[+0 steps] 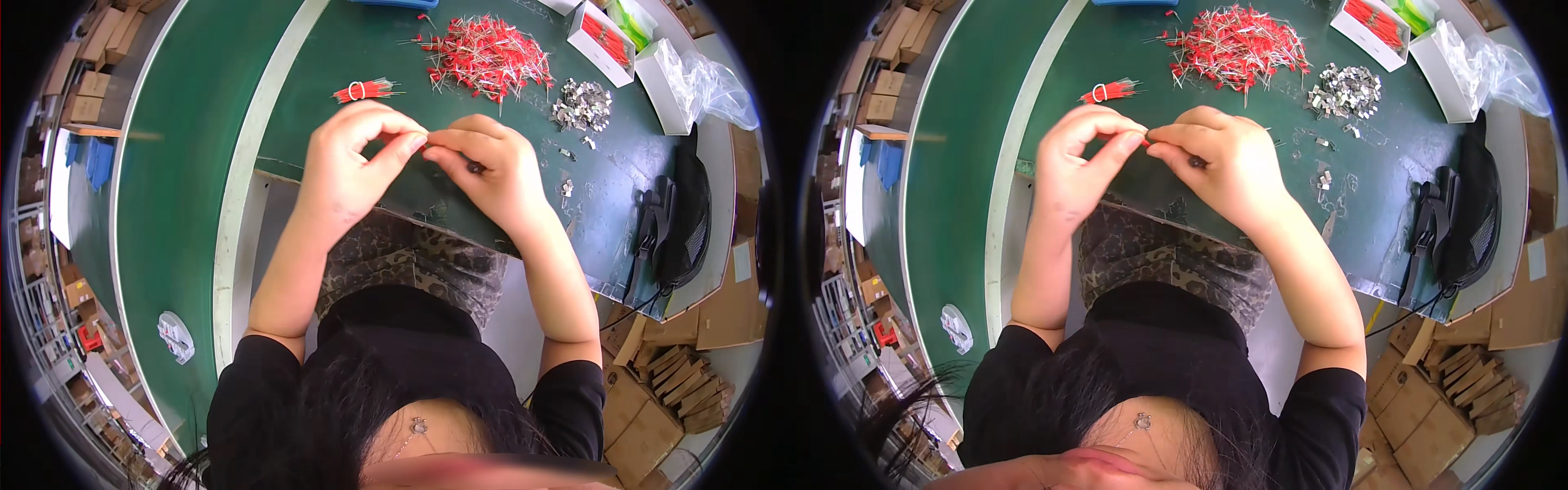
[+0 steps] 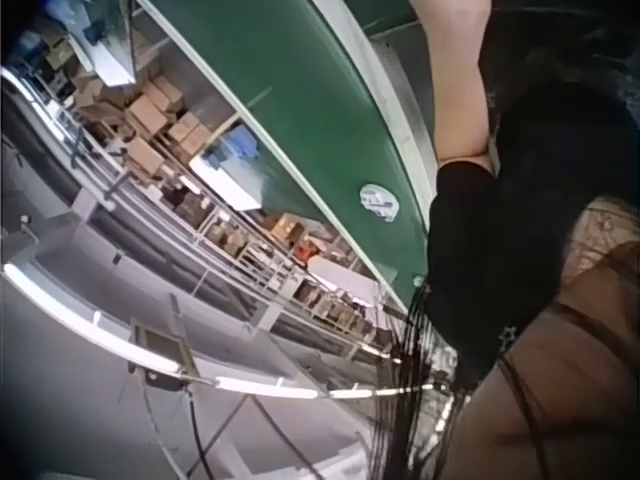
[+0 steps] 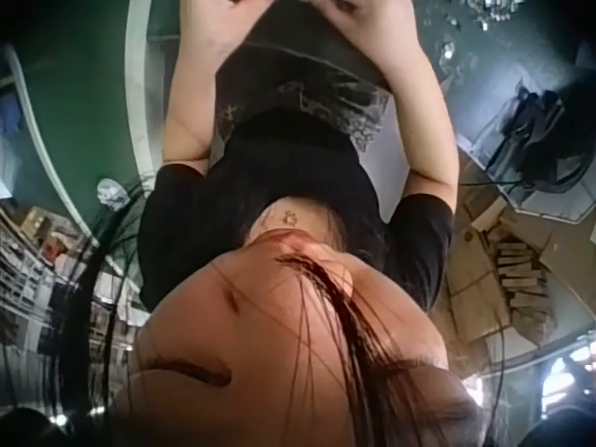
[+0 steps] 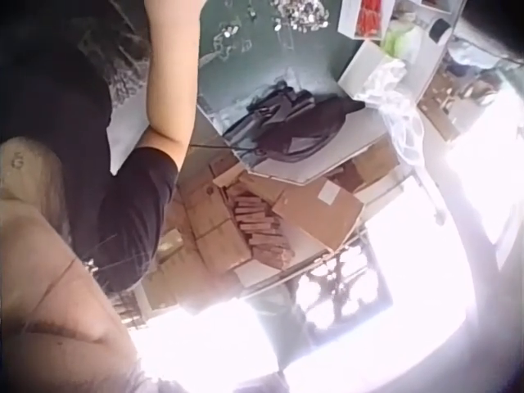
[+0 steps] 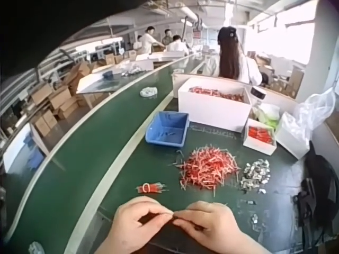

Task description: Assembling small electronic or mechanical parts on a circular base using a manual screwdriver.

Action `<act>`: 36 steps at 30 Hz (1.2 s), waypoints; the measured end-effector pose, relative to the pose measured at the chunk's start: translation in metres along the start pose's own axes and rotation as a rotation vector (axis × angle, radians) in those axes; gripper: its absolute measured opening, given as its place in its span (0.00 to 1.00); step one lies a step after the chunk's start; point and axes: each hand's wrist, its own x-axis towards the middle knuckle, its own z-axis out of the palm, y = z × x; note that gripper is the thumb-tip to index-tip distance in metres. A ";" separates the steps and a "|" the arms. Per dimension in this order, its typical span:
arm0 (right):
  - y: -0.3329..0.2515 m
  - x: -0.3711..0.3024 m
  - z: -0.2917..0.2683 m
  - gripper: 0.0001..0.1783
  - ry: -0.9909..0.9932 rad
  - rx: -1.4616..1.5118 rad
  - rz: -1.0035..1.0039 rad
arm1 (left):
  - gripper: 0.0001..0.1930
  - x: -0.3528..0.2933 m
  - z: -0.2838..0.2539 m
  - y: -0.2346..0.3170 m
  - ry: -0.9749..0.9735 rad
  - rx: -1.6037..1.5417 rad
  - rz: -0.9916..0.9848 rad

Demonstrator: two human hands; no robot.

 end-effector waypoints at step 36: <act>-0.012 -0.001 -0.015 0.07 0.270 -0.081 0.018 | 0.03 0.056 -0.011 0.071 -0.303 0.418 0.176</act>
